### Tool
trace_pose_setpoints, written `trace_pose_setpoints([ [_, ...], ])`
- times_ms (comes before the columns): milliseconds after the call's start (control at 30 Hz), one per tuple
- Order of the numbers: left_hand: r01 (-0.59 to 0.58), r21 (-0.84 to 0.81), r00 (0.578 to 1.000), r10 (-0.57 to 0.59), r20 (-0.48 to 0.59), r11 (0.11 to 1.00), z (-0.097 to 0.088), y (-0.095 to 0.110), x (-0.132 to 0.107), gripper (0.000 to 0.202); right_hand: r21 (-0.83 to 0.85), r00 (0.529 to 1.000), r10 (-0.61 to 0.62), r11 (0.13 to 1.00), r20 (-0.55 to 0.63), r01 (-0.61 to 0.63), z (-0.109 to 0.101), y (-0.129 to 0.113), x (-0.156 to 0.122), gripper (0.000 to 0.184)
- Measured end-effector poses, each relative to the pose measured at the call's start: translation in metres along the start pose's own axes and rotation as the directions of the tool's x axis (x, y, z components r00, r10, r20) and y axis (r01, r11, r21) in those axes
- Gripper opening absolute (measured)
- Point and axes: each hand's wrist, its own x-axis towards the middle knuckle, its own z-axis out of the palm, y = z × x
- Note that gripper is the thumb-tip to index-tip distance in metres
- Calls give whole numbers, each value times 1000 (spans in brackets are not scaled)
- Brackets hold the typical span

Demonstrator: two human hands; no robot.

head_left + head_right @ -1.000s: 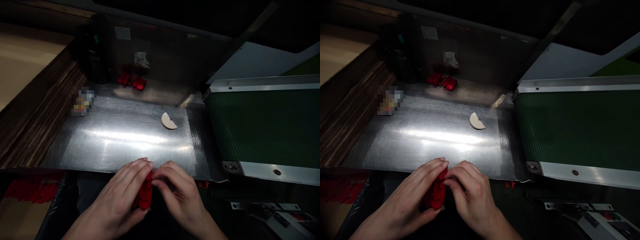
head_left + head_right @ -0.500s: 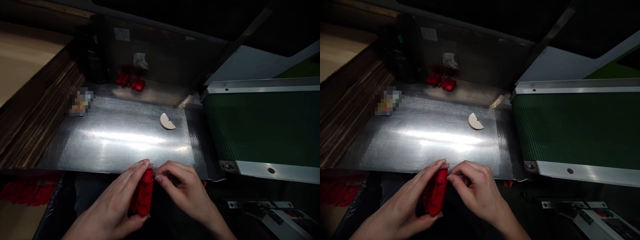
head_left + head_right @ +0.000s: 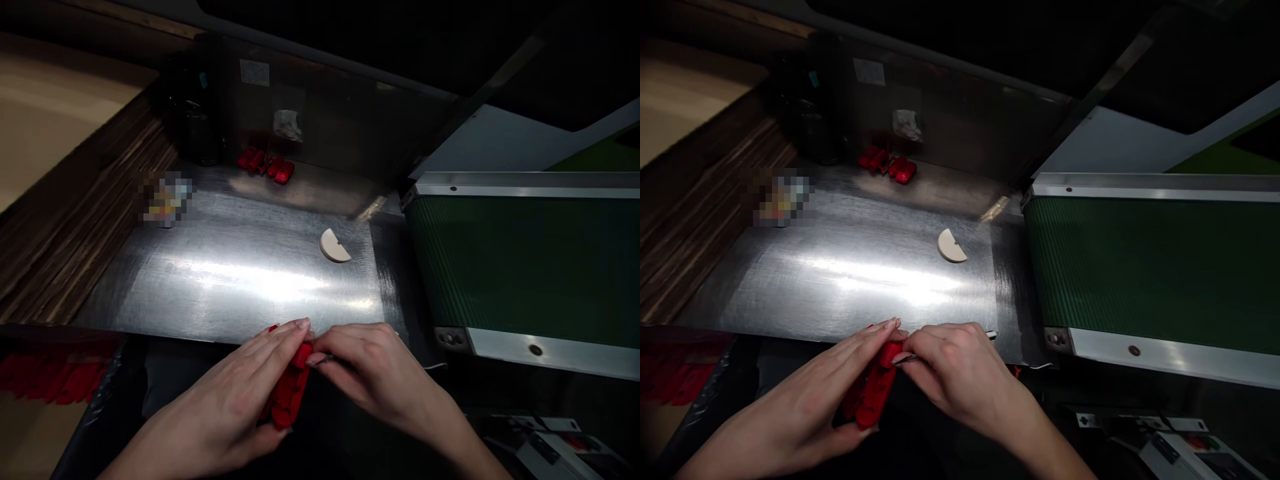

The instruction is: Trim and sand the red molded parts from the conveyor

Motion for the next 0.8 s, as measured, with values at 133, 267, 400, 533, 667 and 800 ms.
trace_pose_setpoints([
  [133, 17, -19, 1000, -17, -12, 1000, 0, -3, -1, 125, 3, 1000, -8, 1000, 29, 8, -3, 0, 1, 11],
  [267, 27, -57, 999, -29, -35, 998, 0, -5, -1, 126, 145, 1000, 2, 989, -5, -1, -3, -3, 2, 16],
  [400, 25, -75, 999, -27, -34, 997, 2, -4, -1, 131, 243, 998, 36, 970, -49, -23, -2, -3, 2, 17],
  [533, 36, -49, 999, -38, -38, 998, 4, -4, -2, 131, 263, 998, 36, 965, -61, -18, -1, 1, 2, 13],
  [667, 7, 30, 995, -4, -100, 1000, 9, -7, -2, 114, 305, 988, 53, 952, -144, -7, 5, 2, 1, 12],
  [800, -3, 139, 976, 33, -217, 990, 18, -10, 1, 101, 437, 924, 118, 897, -365, 58, 31, 1, 0, 17],
])
